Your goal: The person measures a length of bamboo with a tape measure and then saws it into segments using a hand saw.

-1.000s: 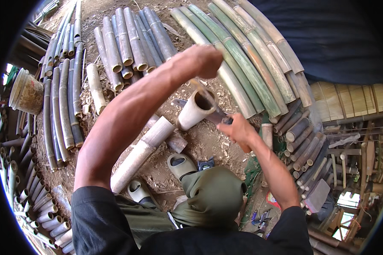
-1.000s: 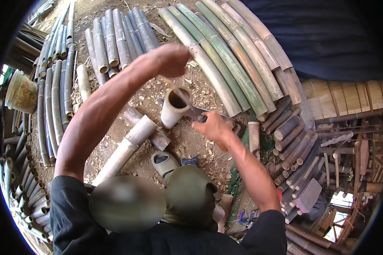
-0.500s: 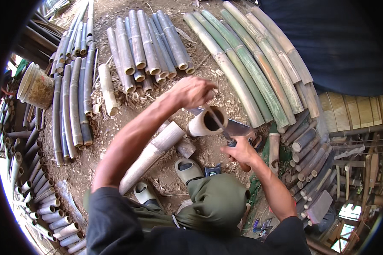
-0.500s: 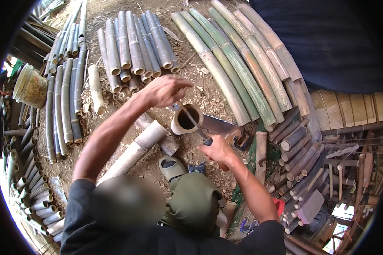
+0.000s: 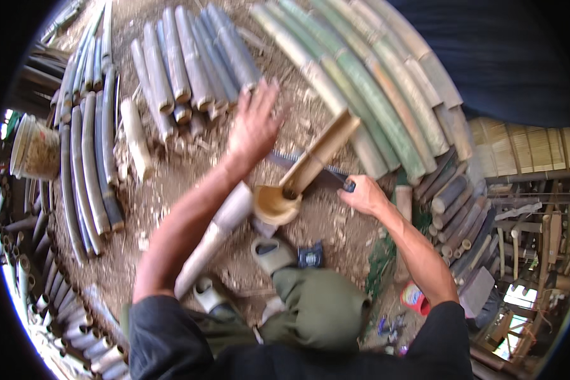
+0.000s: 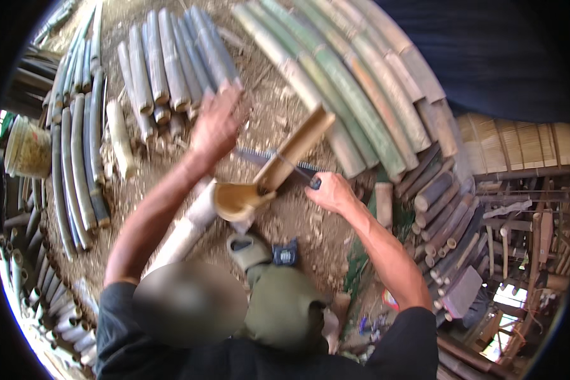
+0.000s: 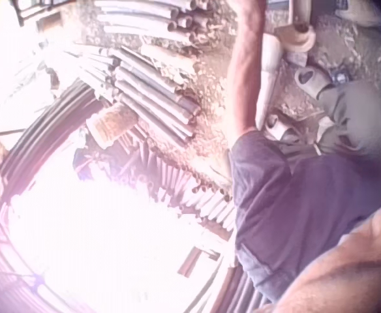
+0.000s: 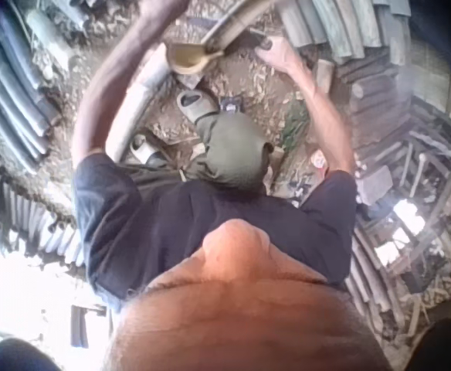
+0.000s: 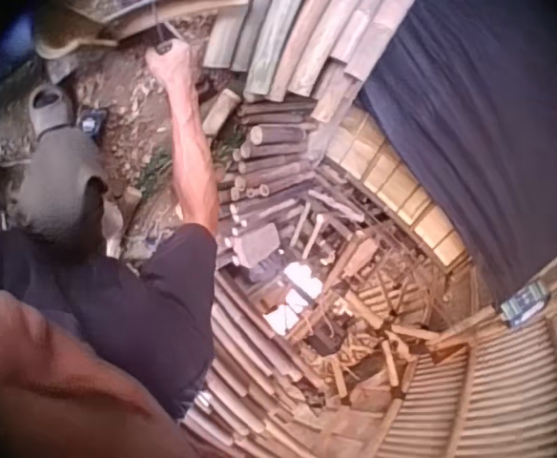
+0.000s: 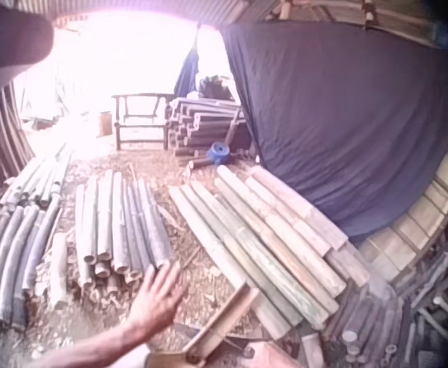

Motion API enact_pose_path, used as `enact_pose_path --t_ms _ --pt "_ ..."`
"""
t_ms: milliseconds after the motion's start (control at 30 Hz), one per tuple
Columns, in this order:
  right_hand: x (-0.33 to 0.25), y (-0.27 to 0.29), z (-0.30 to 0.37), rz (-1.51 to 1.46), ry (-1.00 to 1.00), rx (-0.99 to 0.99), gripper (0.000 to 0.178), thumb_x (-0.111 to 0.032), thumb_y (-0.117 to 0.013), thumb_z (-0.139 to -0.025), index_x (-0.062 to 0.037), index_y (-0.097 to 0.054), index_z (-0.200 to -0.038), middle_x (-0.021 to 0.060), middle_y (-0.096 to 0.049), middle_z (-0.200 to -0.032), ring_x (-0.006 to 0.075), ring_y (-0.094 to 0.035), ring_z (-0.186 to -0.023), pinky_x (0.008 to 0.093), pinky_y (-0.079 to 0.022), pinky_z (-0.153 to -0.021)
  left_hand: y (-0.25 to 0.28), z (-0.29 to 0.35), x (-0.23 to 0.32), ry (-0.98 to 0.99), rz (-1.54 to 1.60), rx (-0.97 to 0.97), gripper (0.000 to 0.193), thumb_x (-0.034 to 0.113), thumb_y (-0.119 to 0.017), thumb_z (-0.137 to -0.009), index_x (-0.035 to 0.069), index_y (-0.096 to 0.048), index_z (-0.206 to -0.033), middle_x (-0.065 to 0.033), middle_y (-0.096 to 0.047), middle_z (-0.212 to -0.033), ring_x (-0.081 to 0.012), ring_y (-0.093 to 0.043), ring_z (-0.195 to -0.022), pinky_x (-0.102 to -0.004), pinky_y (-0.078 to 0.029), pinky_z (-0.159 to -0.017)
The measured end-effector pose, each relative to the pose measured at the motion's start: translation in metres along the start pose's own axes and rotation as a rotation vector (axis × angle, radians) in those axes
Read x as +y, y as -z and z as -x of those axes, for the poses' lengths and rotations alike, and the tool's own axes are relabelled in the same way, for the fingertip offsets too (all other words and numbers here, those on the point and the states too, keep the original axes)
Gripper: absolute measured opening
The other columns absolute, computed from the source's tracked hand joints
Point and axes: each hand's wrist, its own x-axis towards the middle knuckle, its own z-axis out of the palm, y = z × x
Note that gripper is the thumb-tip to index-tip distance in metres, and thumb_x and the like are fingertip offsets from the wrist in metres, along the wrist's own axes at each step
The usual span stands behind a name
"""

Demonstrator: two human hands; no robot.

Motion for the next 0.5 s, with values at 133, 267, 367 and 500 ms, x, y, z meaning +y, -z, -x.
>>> enact_pose_path --t_ms 133,267,367,500 --pt "0.01 -0.058 0.025 -0.526 -0.273 -0.076 0.044 -0.035 -0.074 -0.08 0.0042 -0.064 -0.097 0.026 -0.067 -0.079 0.0393 -0.066 -0.073 0.0453 -0.051 -0.068 0.07 0.014 -0.056 0.417 0.5 -0.097 0.072 0.046 -0.053 -0.097 0.01 -0.026 -0.154 -0.0226 -0.036 -0.152 -0.0348 -0.038 -0.141 -0.051 -0.032 -0.116" --pt "0.061 -0.126 0.061 -0.262 -0.182 0.357 0.04 -0.029 -0.071 -0.084 0.0013 -0.055 -0.105 0.025 -0.064 -0.085 0.0429 -0.063 -0.079 0.0494 -0.049 -0.072 0.058 0.1 -0.026 0.303 0.593 -1.134 0.096 0.074 -0.055 -0.084 -0.004 -0.044 -0.14 -0.0309 -0.057 -0.129 -0.0383 -0.056 -0.123 -0.0468 -0.046 -0.105" --pt "0.119 -0.183 0.1 -0.183 -0.176 0.494 0.044 -0.027 -0.072 -0.083 0.0 -0.051 -0.111 0.0247 -0.06 -0.094 0.0437 -0.06 -0.087 0.0498 -0.048 -0.078 0.041 0.17 0.009 0.266 0.34 -1.182 0.085 0.064 -0.068 -0.079 -0.003 -0.047 -0.126 -0.0245 -0.06 -0.119 -0.0373 -0.063 -0.11 -0.0451 -0.054 -0.092" --pt "0.184 -0.229 0.144 -0.138 -0.266 0.389 0.052 -0.025 -0.075 -0.08 0.0005 -0.047 -0.116 0.0235 -0.051 -0.111 0.043 -0.052 -0.105 0.0497 -0.043 -0.089 -0.006 0.238 0.05 0.291 0.413 -1.051 0.082 0.063 -0.067 -0.081 0.0 -0.042 -0.128 -0.0199 -0.059 -0.115 -0.0317 -0.064 -0.101 -0.0437 -0.057 -0.081"
